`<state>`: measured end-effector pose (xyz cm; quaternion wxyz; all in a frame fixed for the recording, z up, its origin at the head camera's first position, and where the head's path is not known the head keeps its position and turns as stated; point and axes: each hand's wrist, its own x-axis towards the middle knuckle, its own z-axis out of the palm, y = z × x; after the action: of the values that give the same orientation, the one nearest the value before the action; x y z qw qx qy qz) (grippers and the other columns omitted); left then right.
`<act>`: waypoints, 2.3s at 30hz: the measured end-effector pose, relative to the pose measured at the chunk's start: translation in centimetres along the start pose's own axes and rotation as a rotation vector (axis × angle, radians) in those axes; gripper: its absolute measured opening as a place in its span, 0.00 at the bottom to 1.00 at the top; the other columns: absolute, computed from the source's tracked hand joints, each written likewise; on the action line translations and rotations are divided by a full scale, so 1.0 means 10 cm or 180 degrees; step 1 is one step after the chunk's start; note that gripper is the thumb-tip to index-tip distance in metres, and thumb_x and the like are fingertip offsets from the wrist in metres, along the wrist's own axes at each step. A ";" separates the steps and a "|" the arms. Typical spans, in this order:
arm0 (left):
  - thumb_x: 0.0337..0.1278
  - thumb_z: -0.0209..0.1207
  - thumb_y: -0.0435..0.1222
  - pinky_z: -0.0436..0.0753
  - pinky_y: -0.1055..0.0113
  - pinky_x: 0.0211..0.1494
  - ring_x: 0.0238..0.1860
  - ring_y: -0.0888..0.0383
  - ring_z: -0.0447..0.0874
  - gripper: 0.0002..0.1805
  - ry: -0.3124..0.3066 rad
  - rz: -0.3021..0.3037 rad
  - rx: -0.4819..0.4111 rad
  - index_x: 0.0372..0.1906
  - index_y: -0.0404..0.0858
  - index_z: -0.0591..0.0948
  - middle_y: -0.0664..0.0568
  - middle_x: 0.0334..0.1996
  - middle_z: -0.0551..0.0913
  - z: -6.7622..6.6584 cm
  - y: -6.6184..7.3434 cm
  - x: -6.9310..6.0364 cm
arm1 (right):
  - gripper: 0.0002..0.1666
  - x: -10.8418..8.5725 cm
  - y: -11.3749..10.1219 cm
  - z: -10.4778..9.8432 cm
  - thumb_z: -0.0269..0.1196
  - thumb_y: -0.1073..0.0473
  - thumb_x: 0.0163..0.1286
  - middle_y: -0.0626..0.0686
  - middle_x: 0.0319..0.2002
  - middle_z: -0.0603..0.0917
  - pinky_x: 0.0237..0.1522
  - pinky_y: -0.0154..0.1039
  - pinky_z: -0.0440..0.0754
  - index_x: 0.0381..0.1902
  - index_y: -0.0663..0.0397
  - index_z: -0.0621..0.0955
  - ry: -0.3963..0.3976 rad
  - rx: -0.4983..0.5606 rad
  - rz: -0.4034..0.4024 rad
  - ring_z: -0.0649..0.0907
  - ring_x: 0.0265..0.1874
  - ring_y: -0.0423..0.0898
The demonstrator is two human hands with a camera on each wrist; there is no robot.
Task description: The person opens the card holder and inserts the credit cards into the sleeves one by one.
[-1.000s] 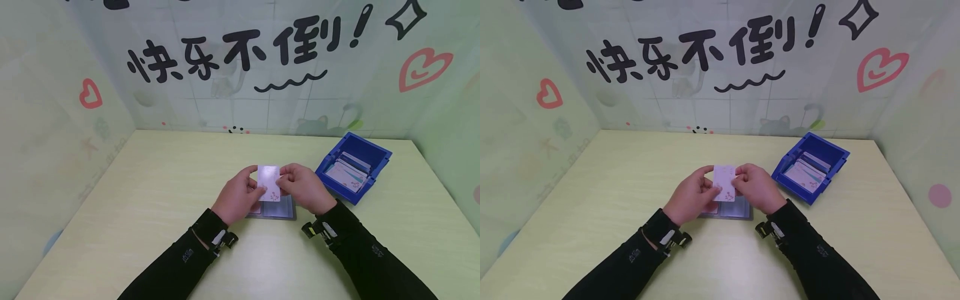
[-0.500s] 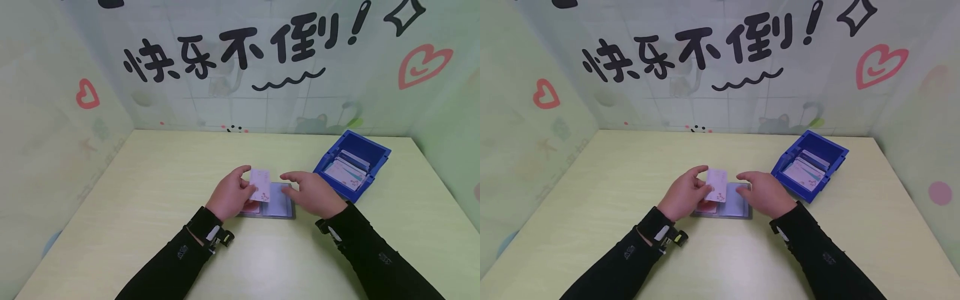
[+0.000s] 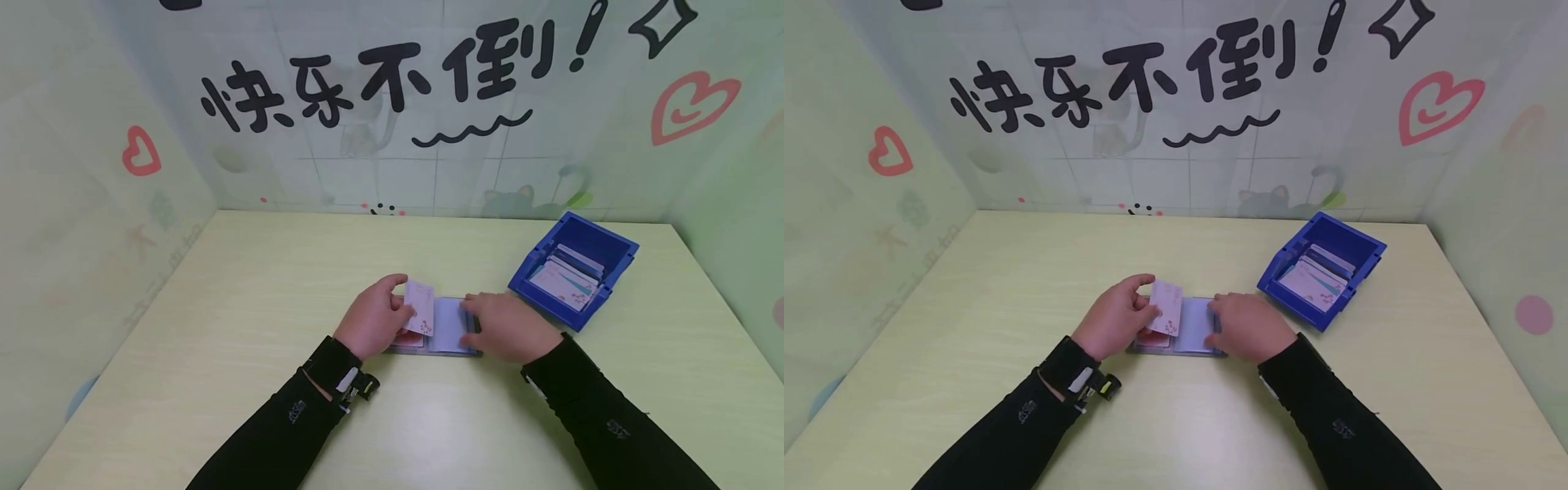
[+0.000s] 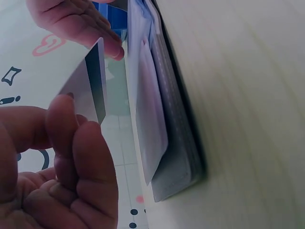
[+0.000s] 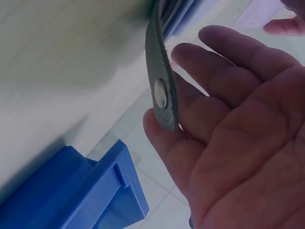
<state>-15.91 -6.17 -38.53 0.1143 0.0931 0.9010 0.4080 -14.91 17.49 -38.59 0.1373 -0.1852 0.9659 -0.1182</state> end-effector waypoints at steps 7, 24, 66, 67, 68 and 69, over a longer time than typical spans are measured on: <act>0.73 0.62 0.37 0.74 0.65 0.36 0.29 0.58 0.80 0.33 -0.0069 -0.0097 0.0050 0.78 0.38 0.68 0.54 0.22 0.80 0.00 0.00 0.00 | 0.40 0.01 -0.03 0.03 0.74 0.45 0.68 0.59 0.68 0.82 0.67 0.55 0.81 0.70 0.61 0.78 -0.0107 -0.0071 0.0058 0.85 0.62 0.57; 0.71 0.64 0.36 0.75 0.65 0.37 0.44 0.55 0.83 0.32 -0.0082 -0.0134 0.0215 0.77 0.37 0.71 0.51 0.37 0.86 0.06 0.00 0.01 | 0.41 0.00 -0.08 0.03 0.74 0.45 0.68 0.59 0.69 0.82 0.68 0.56 0.81 0.71 0.60 0.78 -0.0190 -0.0195 0.0136 0.84 0.62 0.58; 0.74 0.63 0.39 0.70 0.66 0.29 0.21 0.58 0.73 0.28 -0.0169 0.0058 0.0542 0.74 0.36 0.75 0.54 0.20 0.71 0.10 -0.02 0.01 | 0.38 -0.02 -0.09 0.03 0.74 0.44 0.68 0.58 0.63 0.86 0.64 0.55 0.83 0.68 0.59 0.80 -0.0115 -0.0293 0.0014 0.86 0.56 0.55; 0.74 0.62 0.39 0.70 0.66 0.29 0.22 0.58 0.73 0.28 -0.0164 0.0063 0.0556 0.74 0.36 0.75 0.54 0.21 0.72 0.10 -0.02 0.01 | 0.37 -0.02 -0.09 0.03 0.74 0.44 0.68 0.58 0.62 0.86 0.64 0.55 0.83 0.68 0.59 0.80 -0.0109 -0.0295 0.0007 0.86 0.55 0.55; 0.74 0.63 0.39 0.70 0.67 0.29 0.23 0.58 0.73 0.28 -0.0160 0.0068 0.0571 0.74 0.36 0.75 0.54 0.22 0.73 0.10 -0.02 0.01 | 0.38 -0.02 -0.09 0.03 0.74 0.44 0.68 0.58 0.63 0.86 0.64 0.55 0.83 0.68 0.59 0.80 -0.0104 -0.0298 0.0003 0.86 0.56 0.55; 0.74 0.63 0.39 0.70 0.67 0.30 0.24 0.57 0.74 0.28 -0.0154 0.0070 0.0587 0.74 0.36 0.75 0.53 0.23 0.74 0.10 -0.02 0.00 | 0.38 -0.02 -0.08 0.04 0.74 0.44 0.68 0.58 0.63 0.86 0.64 0.55 0.83 0.68 0.59 0.80 -0.0100 -0.0302 0.0002 0.86 0.56 0.55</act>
<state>-15.67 -5.54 -39.31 0.1224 0.1230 0.9307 0.3222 -14.38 16.74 -38.66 0.1436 -0.1930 0.9681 -0.0693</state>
